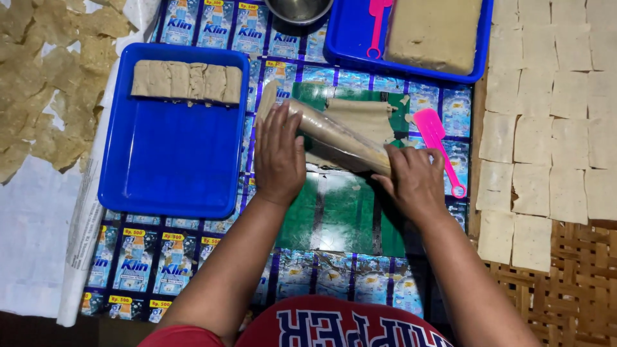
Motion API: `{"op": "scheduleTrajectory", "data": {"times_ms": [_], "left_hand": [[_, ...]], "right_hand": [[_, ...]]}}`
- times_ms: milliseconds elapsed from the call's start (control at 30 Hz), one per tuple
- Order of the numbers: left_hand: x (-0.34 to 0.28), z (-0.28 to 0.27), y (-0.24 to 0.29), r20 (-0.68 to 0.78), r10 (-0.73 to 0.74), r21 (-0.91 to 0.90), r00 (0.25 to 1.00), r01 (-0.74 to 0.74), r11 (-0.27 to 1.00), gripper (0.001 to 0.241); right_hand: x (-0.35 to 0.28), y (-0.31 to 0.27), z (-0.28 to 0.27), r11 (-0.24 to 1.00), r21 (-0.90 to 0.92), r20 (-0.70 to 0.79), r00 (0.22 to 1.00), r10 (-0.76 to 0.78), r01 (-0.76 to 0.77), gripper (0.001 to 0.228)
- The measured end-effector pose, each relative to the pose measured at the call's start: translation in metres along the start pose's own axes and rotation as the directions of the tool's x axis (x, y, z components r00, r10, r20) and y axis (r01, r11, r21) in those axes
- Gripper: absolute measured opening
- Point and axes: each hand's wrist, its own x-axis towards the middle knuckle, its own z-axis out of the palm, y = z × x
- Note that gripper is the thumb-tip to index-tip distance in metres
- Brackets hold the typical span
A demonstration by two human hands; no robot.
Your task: The recorder is flattening pieces of dough with a rolling pin and trimming them with a spatula before placing them on a drying rack.
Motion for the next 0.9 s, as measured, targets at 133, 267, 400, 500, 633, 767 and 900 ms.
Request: {"op": "scheduleTrajectory", "data": {"times_ms": [133,267,400,500,633,767,900], "left_hand": [[-0.003,0.014,-0.011,0.211,0.033,0.058,0.977,-0.046,0.997,0.041],[-0.004,0.032,-0.017,0.365,-0.099,0.181,0.926,0.034,0.983,0.044],[-0.009,0.036,-0.017,0.410,-0.180,0.235,0.894,0.087,0.968,0.045],[-0.030,0.020,-0.008,0.360,-0.112,0.239,0.926,0.025,0.971,0.047],[-0.033,0.023,-0.006,0.362,-0.118,0.261,0.925,0.021,0.965,0.051],[-0.005,0.046,-0.019,0.333,-0.140,0.295,0.932,0.038,0.955,0.048],[0.026,0.068,-0.028,0.352,-0.220,0.318,0.910,0.105,0.942,0.049]], "right_hand": [[0.013,-0.002,0.019,0.993,-0.035,0.027,0.993,-0.116,0.116,0.072],[0.033,-0.013,0.020,0.999,0.052,0.000,1.000,-0.008,0.008,0.065],[0.041,-0.019,0.030,0.989,-0.033,0.027,0.989,0.142,-0.142,0.068],[0.016,-0.031,0.024,0.991,0.027,-0.001,0.991,0.133,-0.132,0.070],[0.016,-0.030,0.032,0.993,0.039,-0.075,0.990,0.118,-0.115,0.070],[0.051,-0.014,0.037,0.995,-0.013,-0.118,0.988,0.098,-0.101,0.059],[0.091,0.001,0.035,0.990,0.084,-0.103,0.988,0.118,-0.109,0.056]]}}
